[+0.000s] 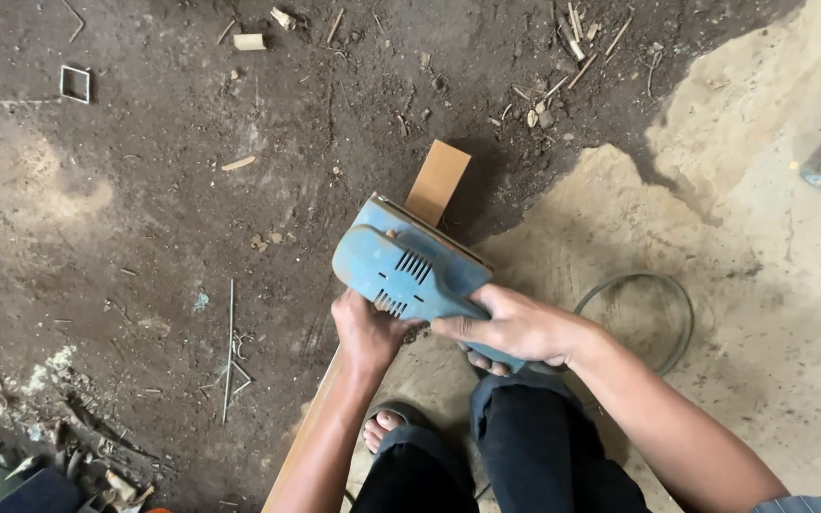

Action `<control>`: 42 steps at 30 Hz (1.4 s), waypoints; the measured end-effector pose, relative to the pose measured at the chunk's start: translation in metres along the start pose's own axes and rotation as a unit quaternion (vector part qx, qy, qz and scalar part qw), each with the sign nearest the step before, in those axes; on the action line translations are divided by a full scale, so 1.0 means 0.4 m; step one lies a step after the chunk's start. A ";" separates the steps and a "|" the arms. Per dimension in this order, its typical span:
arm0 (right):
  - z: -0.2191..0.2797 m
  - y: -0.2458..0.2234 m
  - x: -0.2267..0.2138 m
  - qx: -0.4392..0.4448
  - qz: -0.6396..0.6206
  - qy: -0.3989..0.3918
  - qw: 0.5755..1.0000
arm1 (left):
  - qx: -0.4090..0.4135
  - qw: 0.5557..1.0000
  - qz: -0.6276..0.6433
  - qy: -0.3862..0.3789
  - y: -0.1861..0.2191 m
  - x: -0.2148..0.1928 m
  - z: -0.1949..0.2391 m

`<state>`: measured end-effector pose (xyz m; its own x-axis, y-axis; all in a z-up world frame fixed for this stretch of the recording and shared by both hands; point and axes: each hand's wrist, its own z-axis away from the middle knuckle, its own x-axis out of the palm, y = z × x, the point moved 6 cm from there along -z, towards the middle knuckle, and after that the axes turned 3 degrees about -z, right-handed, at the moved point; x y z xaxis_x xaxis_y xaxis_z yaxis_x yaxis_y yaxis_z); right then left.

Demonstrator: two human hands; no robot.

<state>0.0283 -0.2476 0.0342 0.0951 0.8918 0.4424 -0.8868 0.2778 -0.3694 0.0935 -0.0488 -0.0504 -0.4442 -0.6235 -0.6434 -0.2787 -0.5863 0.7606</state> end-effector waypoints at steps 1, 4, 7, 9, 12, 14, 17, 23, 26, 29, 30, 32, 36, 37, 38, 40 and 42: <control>0.002 0.003 0.009 -0.001 -0.001 -0.001 1.000 | 0.001 1.000 -0.002 0.000 -0.008 -0.005 0.017; 0.014 0.015 0.031 0.005 -0.007 -0.018 1.000 | -0.014 1.000 0.002 0.004 -0.014 -0.020 0.061; 0.026 0.016 0.042 0.008 0.000 -0.031 0.999 | -0.025 1.000 0.008 0.014 0.006 -0.037 0.076; 0.029 0.007 0.044 0.002 0.001 -0.029 1.000 | -0.032 0.999 -0.014 0.007 0.002 -0.032 0.074; 0.019 0.010 0.026 -0.003 0.002 -0.018 1.000 | -0.027 1.000 -0.002 -0.001 0.002 -0.013 0.043; 0.007 0.014 0.008 -0.008 0.005 -0.007 1.000 | -0.019 1.000 -0.001 -0.002 0.015 -0.006 0.015; 0.008 -0.004 -0.017 -0.013 0.006 0.013 1.000 | -0.002 1.000 0.005 0.004 0.039 0.013 -0.027; 0.001 -0.008 -0.041 -0.033 -0.017 0.031 0.999 | -0.009 1.000 0.009 -0.017 0.056 0.030 -0.085; 0.001 -0.003 -0.036 -0.038 -0.017 0.027 0.999 | 0.015 1.000 -0.006 -0.005 0.047 0.029 -0.068; 0.000 0.022 -0.025 -0.033 -0.014 0.014 0.999 | 0.014 1.000 -0.004 -0.003 0.047 0.024 -0.030; -0.002 0.033 -0.021 -0.027 -0.010 0.007 1.000 | 0.012 1.000 -0.001 -0.005 0.048 0.020 -0.018; 0.008 0.030 -0.007 -0.024 -0.011 -0.004 1.000 | 0.006 1.000 -0.002 -0.007 0.044 0.011 0.008; 0.018 0.029 0.003 -0.028 -0.011 -0.016 0.999 | -0.013 1.000 0.003 -0.010 0.013 0.006 0.035; 0.013 0.039 -0.002 -0.028 -0.011 -0.014 0.999 | -0.012 1.000 0.005 -0.010 0.019 0.009 0.029; 0.006 0.047 -0.007 -0.030 -0.011 -0.011 0.999 | -0.013 1.000 0.001 -0.009 0.024 0.009 0.023; 0.001 0.028 -0.022 -0.035 -0.005 -0.007 0.999 | -0.013 1.000 -0.001 -0.001 0.028 0.017 -0.011; 0.015 0.001 -0.038 -0.032 -0.008 0.027 0.999 | -0.009 1.000 0.011 -0.004 0.031 0.029 -0.038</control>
<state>0.0237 -0.2632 0.0323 0.1355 0.9044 0.4047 -0.8544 0.3134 -0.4144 0.0978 -0.0712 -0.0497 -0.4573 -0.6313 -0.6263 -0.2535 -0.5825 0.7723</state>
